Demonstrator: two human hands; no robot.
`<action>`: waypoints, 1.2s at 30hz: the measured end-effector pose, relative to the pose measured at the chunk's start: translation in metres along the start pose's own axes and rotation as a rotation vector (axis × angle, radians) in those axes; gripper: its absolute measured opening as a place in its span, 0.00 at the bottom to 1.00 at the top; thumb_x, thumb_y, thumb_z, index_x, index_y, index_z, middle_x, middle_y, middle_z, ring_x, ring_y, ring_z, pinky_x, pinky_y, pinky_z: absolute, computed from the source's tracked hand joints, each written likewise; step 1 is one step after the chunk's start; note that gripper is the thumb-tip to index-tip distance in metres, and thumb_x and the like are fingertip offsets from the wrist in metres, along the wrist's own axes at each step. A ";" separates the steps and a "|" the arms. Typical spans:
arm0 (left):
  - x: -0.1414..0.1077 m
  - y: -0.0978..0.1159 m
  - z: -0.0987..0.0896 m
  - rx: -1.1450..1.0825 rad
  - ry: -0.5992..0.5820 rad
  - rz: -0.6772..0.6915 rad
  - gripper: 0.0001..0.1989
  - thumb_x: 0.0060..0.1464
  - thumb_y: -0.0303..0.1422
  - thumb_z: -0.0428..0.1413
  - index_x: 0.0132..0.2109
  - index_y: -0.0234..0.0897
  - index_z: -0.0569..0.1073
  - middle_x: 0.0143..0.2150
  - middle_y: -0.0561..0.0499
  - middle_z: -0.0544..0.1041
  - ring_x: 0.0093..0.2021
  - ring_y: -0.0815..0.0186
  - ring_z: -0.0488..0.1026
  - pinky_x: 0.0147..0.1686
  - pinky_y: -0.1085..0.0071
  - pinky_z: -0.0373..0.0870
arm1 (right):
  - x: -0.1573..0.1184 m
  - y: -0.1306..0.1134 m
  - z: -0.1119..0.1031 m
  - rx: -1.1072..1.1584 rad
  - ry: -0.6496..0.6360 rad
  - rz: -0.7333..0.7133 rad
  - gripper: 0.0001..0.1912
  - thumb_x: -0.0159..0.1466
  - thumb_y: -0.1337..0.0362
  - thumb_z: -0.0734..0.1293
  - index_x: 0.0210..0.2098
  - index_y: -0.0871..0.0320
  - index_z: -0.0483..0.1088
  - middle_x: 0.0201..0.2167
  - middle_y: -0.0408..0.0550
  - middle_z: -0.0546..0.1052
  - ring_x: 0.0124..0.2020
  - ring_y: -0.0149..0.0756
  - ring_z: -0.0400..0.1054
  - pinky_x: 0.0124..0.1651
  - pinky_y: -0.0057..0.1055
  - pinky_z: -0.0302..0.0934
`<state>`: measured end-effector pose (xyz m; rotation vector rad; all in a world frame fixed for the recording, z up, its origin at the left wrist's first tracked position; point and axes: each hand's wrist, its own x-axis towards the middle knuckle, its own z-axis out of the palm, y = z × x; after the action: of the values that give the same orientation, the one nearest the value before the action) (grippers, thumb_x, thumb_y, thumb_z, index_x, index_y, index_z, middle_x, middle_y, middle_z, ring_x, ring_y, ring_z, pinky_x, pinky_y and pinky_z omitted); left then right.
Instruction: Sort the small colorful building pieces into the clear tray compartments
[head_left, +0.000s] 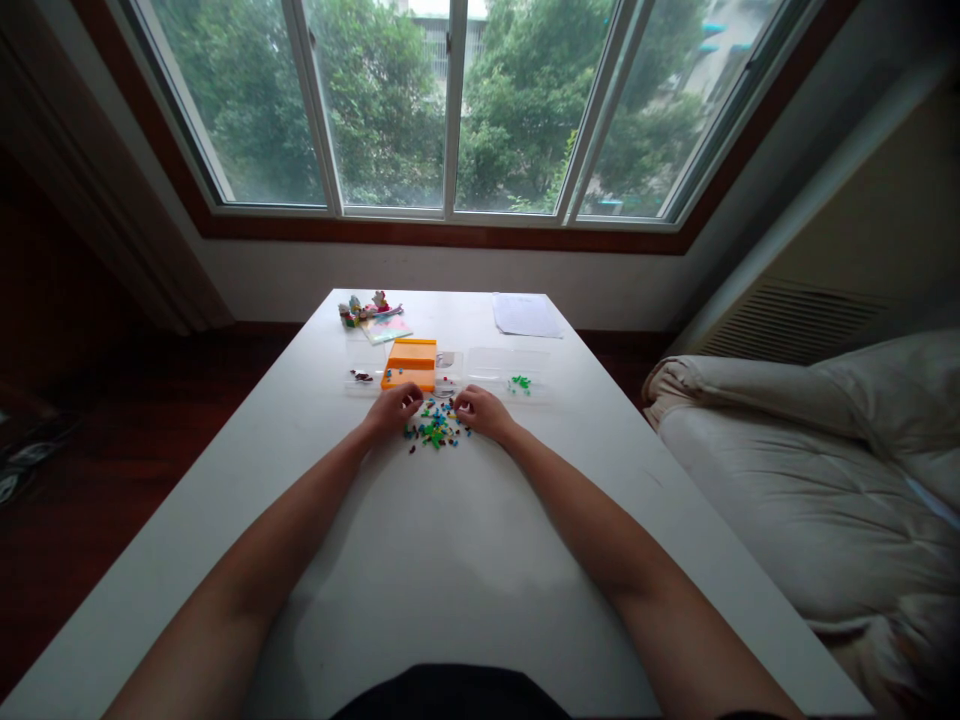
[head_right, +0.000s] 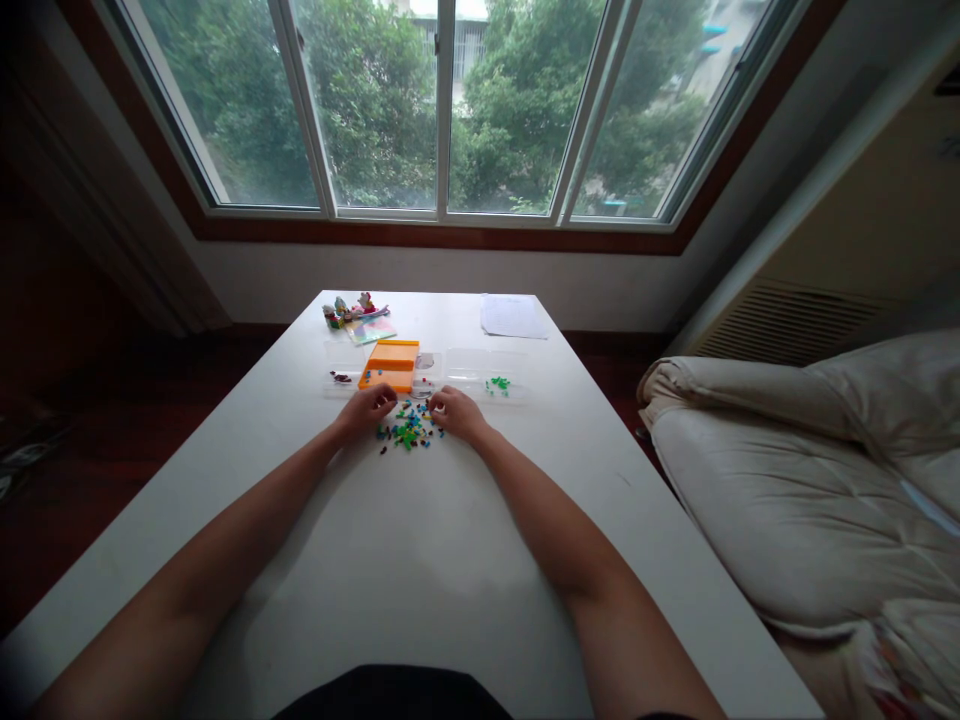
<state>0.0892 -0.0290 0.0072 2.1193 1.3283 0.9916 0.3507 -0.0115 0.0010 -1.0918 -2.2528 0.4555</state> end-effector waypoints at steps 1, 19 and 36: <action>0.001 -0.002 -0.001 -0.013 0.043 -0.031 0.06 0.55 0.34 0.57 0.39 0.38 0.75 0.35 0.50 0.77 0.30 0.68 0.70 0.31 0.72 0.66 | 0.000 0.000 0.000 0.024 0.022 0.002 0.07 0.58 0.71 0.69 0.35 0.56 0.76 0.34 0.44 0.74 0.30 0.29 0.65 0.37 0.26 0.58; 0.011 -0.036 -0.005 -0.436 0.392 -0.264 0.17 0.55 0.36 0.55 0.52 0.38 0.71 0.41 0.48 0.79 0.26 0.71 0.74 0.26 0.74 0.70 | -0.003 -0.011 -0.001 0.209 0.196 -0.033 0.07 0.62 0.67 0.63 0.35 0.57 0.73 0.30 0.43 0.74 0.29 0.30 0.63 0.35 0.26 0.57; -0.001 0.021 0.013 -0.079 0.027 0.039 0.12 0.58 0.40 0.57 0.41 0.36 0.79 0.36 0.48 0.79 0.30 0.68 0.70 0.32 0.72 0.68 | -0.002 -0.039 0.005 0.373 0.114 0.018 0.12 0.63 0.53 0.67 0.38 0.55 0.68 0.29 0.41 0.73 0.27 0.29 0.62 0.32 0.26 0.57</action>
<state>0.1114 -0.0395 0.0129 2.0872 1.2435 1.0742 0.3249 -0.0369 0.0175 -0.9190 -1.9576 0.7655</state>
